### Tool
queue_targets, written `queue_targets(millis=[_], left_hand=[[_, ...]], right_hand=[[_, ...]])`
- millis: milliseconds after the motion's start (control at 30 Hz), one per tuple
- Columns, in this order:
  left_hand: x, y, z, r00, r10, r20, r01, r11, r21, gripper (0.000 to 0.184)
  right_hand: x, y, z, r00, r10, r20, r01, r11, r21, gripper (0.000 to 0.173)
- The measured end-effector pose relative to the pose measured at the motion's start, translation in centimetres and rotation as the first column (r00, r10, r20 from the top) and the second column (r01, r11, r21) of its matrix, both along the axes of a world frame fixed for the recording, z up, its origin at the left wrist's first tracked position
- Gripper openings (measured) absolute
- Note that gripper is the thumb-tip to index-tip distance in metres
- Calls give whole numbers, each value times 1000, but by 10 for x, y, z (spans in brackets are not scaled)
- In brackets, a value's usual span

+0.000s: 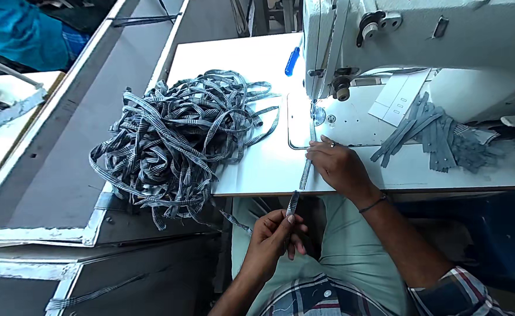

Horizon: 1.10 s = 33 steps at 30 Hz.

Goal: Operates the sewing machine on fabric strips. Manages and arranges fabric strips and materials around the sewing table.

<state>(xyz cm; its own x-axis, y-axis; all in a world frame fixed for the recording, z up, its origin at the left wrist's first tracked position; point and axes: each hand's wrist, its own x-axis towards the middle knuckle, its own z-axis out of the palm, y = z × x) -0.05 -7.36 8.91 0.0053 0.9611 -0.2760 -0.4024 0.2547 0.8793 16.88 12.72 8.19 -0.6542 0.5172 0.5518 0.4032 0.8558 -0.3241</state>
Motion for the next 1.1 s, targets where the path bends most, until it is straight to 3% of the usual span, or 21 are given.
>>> queue_targets(millis=[567, 900, 1100], left_hand=[[-1, 16, 2, 997, 28, -65, -28, 1000, 2, 33], [4, 23, 7, 990, 18, -141, -13, 999, 39, 24], [5, 25, 7, 988, 37, -151, -26, 997, 72, 28]], right_hand=[[-10, 12, 0, 998, -64, 11, 64, 998, 18, 22], [-12, 16, 0, 996, -86, 18, 86, 996, 7, 22], [-13, 16, -2, 995, -93, 24, 93, 996, 0, 22]])
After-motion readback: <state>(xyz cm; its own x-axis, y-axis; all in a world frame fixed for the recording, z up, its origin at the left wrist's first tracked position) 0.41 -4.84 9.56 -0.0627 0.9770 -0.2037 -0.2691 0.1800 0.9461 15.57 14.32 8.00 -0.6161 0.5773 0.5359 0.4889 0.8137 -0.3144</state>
